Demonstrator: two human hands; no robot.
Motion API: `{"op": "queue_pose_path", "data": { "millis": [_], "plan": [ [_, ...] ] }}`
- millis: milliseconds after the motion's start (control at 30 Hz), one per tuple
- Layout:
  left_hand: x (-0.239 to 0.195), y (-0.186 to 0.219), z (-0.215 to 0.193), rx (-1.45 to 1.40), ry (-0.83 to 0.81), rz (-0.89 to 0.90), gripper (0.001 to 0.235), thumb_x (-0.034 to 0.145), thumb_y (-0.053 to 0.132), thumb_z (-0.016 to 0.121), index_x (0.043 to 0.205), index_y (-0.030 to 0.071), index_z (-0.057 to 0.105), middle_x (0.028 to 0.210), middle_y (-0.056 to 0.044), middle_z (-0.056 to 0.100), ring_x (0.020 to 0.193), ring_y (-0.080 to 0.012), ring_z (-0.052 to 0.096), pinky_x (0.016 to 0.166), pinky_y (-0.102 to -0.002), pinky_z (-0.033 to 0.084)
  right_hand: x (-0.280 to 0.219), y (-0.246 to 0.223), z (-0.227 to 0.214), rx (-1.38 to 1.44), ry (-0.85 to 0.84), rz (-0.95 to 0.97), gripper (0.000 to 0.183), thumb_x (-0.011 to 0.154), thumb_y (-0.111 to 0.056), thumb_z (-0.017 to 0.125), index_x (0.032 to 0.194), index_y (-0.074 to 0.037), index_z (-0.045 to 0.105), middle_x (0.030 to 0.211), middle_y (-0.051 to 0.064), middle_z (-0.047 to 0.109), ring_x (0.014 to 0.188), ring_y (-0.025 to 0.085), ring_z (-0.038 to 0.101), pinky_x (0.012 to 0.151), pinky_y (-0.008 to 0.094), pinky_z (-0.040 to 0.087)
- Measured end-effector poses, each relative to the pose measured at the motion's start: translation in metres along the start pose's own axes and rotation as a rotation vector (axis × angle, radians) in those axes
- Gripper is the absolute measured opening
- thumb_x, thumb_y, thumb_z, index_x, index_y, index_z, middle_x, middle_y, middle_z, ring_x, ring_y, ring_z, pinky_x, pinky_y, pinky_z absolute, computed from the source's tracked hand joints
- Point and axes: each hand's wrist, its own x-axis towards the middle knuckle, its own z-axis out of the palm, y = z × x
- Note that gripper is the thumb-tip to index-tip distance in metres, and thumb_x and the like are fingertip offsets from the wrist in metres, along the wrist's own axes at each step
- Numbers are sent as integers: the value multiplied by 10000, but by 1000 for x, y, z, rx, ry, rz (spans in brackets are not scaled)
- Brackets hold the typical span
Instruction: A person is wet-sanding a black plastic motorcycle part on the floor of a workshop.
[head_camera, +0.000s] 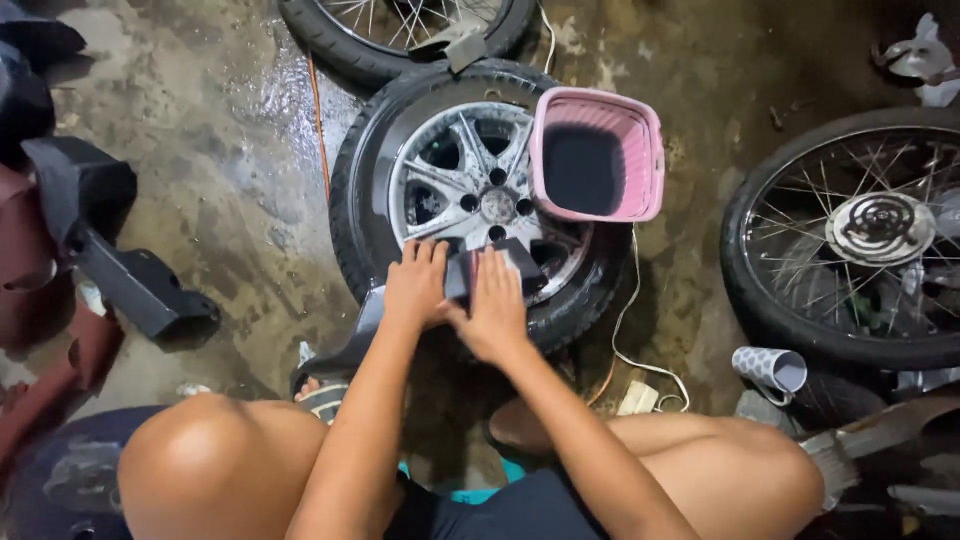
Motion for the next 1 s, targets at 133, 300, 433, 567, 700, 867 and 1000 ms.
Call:
{"op": "queue_pose_path", "data": {
  "millis": [133, 300, 433, 567, 700, 867, 1000],
  "plan": [
    [-16, 9, -30, -9, -22, -21, 1205, 577, 681, 846, 1533, 124, 369, 1499, -109, 476, 1435, -329, 359, 974, -524, 528, 31, 40, 19, -21, 150, 144, 826, 992, -544, 596, 1453, 124, 443, 1461, 349, 492, 1391, 467, 459, 1175, 567, 264],
    [-26, 14, -34, 0, 13, -36, 902, 793, 542, 700, 1524, 126, 370, 1478, -91, 473, 1424, -310, 358, 954, -493, 531, -8, 14, 19, -16, 184, 33, 938, 889, -532, 692, 1482, 131, 395, 1505, 384, 426, 1423, 511, 407, 1184, 598, 239],
    [-20, 8, -26, 16, 0, -10, 1203, 578, 712, 812, 1530, 115, 383, 1500, -109, 479, 1419, -323, 372, 974, -505, 534, 20, 49, 30, -48, 137, 348, 931, 983, -645, 519, 1468, 139, 395, 1496, 346, 452, 1413, 444, 448, 1198, 546, 243],
    [-13, 12, -24, 34, 48, -13, 1249, 536, 747, 821, 1524, 123, 381, 1499, -100, 479, 1417, -321, 376, 970, -503, 543, 8, 20, 2, -56, 302, 101, 803, 977, -503, 605, 1382, 179, 481, 1386, 429, 503, 1345, 536, 482, 1170, 595, 273],
    [-13, 13, -25, 28, 30, -18, 1243, 541, 736, 828, 1525, 118, 386, 1487, -98, 489, 1412, -317, 380, 944, -513, 547, 33, 59, 6, -105, 205, 344, 886, 936, -621, 591, 1384, 138, 506, 1302, 370, 597, 1257, 486, 580, 1107, 539, 344],
    [-1, 6, -9, 34, 93, -8, 1177, 578, 675, 823, 1523, 124, 391, 1486, -97, 489, 1396, -309, 395, 945, -493, 553, 20, 24, 14, -5, 285, -12, 864, 798, -445, 765, 1371, 149, 510, 1324, 398, 562, 1272, 545, 532, 1134, 590, 315],
    [-15, 10, -16, 21, 79, -17, 1268, 507, 735, 845, 1514, 110, 394, 1483, -92, 483, 1395, -305, 398, 986, -501, 529, 34, 52, 2, -107, 42, 98, 1025, 917, -734, 539, 1395, 170, 476, 1437, 383, 497, 1424, 474, 421, 1207, 538, 198]
  ]
}}
